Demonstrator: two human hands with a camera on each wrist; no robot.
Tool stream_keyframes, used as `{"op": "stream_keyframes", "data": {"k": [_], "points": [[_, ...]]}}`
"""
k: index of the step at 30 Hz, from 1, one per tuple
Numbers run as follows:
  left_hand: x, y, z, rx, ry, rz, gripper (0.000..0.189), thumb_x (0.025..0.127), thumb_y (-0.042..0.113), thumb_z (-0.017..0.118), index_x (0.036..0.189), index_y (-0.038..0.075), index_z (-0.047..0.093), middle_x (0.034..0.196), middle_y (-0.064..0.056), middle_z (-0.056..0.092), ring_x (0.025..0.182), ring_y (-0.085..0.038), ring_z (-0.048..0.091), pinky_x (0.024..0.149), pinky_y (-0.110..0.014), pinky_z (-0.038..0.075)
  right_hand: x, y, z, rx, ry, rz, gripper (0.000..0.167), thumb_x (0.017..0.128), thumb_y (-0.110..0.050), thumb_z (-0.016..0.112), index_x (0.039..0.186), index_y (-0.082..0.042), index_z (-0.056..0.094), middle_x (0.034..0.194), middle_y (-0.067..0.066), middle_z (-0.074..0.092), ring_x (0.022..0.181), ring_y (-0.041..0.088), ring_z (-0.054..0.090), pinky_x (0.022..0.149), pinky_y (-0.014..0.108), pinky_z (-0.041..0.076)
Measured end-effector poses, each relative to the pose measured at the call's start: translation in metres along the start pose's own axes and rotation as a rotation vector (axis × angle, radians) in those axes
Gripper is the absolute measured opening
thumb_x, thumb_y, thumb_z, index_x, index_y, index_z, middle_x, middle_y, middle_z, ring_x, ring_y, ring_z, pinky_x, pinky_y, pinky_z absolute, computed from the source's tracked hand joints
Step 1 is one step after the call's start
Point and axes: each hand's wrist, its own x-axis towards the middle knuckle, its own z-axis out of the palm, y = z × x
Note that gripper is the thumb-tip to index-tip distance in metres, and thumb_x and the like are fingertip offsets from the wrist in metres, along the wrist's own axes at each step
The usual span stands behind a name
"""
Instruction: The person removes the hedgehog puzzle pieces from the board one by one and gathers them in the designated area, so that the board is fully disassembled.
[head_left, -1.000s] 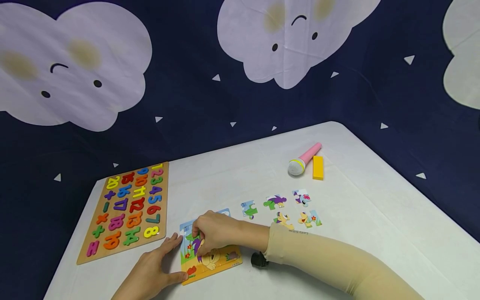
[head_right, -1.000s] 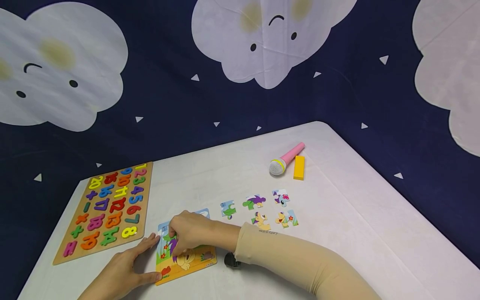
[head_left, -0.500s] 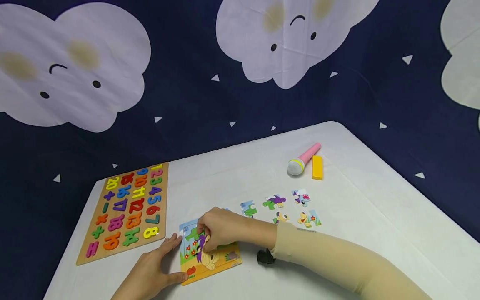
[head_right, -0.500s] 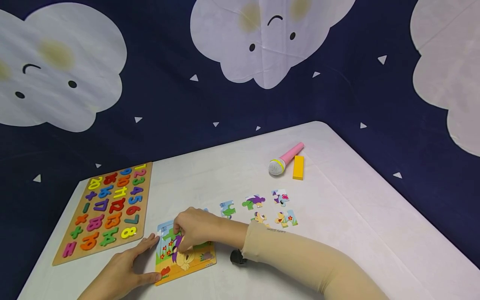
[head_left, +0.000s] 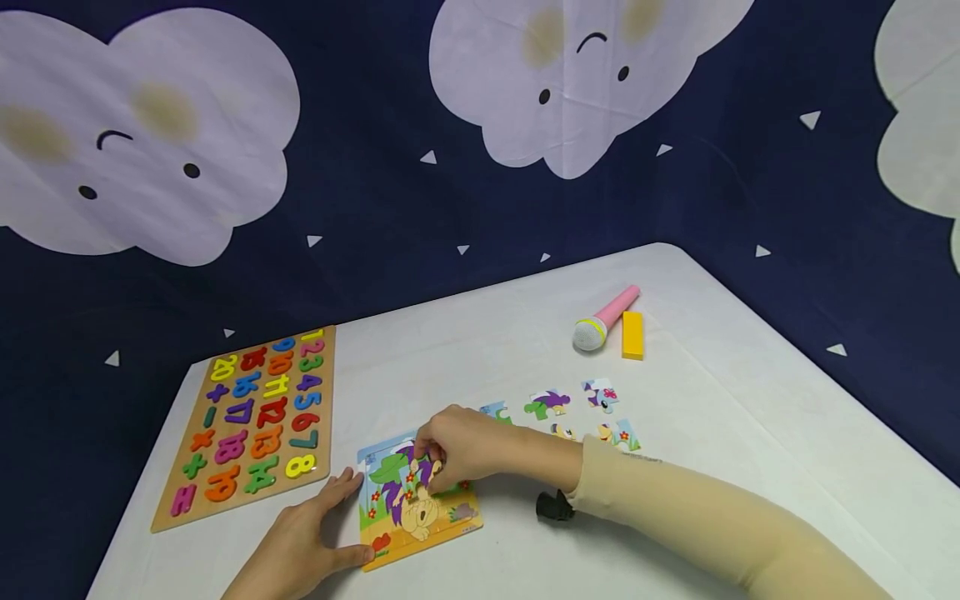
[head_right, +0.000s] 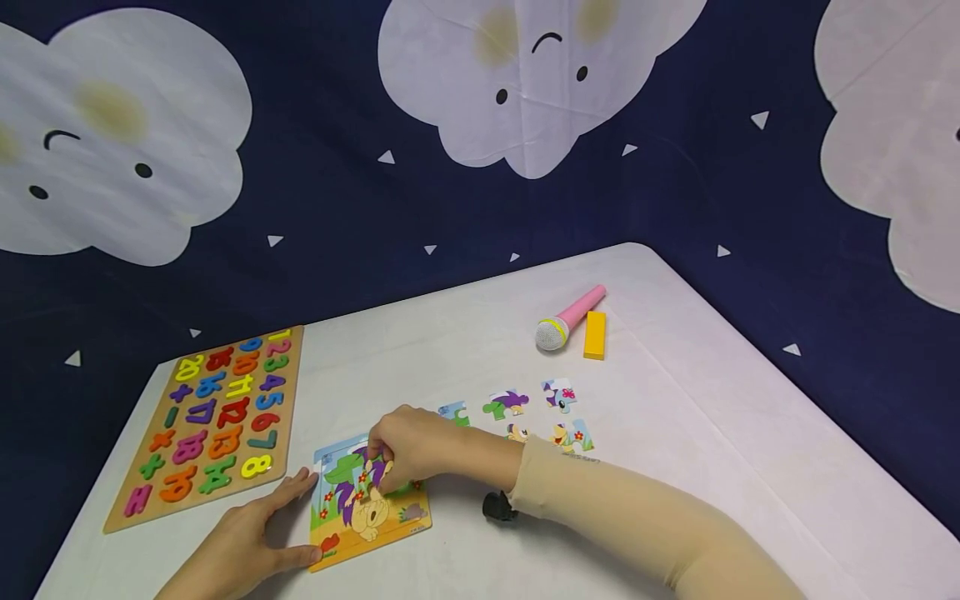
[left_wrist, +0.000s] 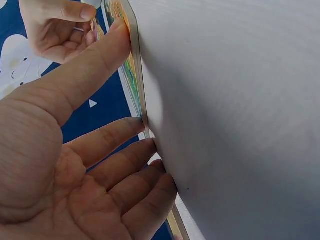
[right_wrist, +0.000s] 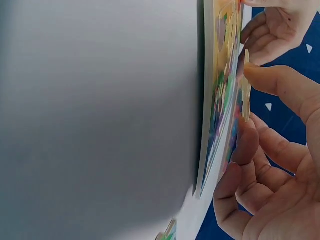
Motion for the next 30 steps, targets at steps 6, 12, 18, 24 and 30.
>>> {"op": "stream_keyframes", "data": {"k": [6,12,18,24,30], "points": [[0.000,0.000,0.000,0.010,0.005,-0.007,0.106,0.069,0.046,0.100,0.159,0.014,0.054,0.169,-0.014,0.042,0.153,-0.053,0.040,0.116,-0.073,0.037,-0.011,0.009,-0.006,0.021,0.011,0.018,0.031,0.085,-0.025,0.093,0.108,-0.013,0.078,0.077,-0.010,0.060,0.069,0.002,0.049,0.068,0.018,0.043],[0.000,0.001,0.000,0.010,0.001,-0.023,0.107,0.068,0.046,0.100,0.159,0.016,0.053,0.170,-0.013,0.042,0.153,-0.054,0.038,0.115,-0.074,0.036,-0.023,0.016,-0.013,0.037,0.021,0.041,0.030,0.084,-0.024,0.094,0.106,-0.013,0.078,0.079,-0.008,0.062,0.069,0.002,0.051,0.070,0.019,0.045],[-0.001,0.001,0.000,0.012,0.006,-0.022,0.108,0.067,0.047,0.100,0.159,0.016,0.054,0.169,-0.013,0.042,0.153,-0.053,0.038,0.114,-0.073,0.037,-0.034,0.026,-0.018,0.055,0.036,0.050,0.030,0.083,-0.022,0.094,0.106,-0.013,0.078,0.080,-0.006,0.064,0.068,0.002,0.052,0.070,0.020,0.047],[-0.001,0.002,0.000,0.018,0.014,-0.012,0.107,0.068,0.047,0.100,0.159,0.016,0.054,0.169,-0.012,0.042,0.153,-0.052,0.039,0.115,-0.071,0.039,-0.045,0.036,-0.025,0.088,0.049,0.081,0.030,0.083,-0.022,0.094,0.106,-0.013,0.077,0.082,-0.005,0.067,0.071,0.002,0.053,0.070,0.021,0.048],[-0.002,0.002,-0.001,0.014,0.020,-0.010,0.106,0.067,0.046,0.100,0.158,0.016,0.055,0.169,-0.013,0.042,0.154,-0.052,0.039,0.116,-0.071,0.039,-0.059,0.045,-0.032,0.114,0.065,0.089,0.029,0.083,-0.022,0.094,0.104,-0.014,0.076,0.080,-0.009,0.064,0.071,0.003,0.055,0.071,0.022,0.049]]}}
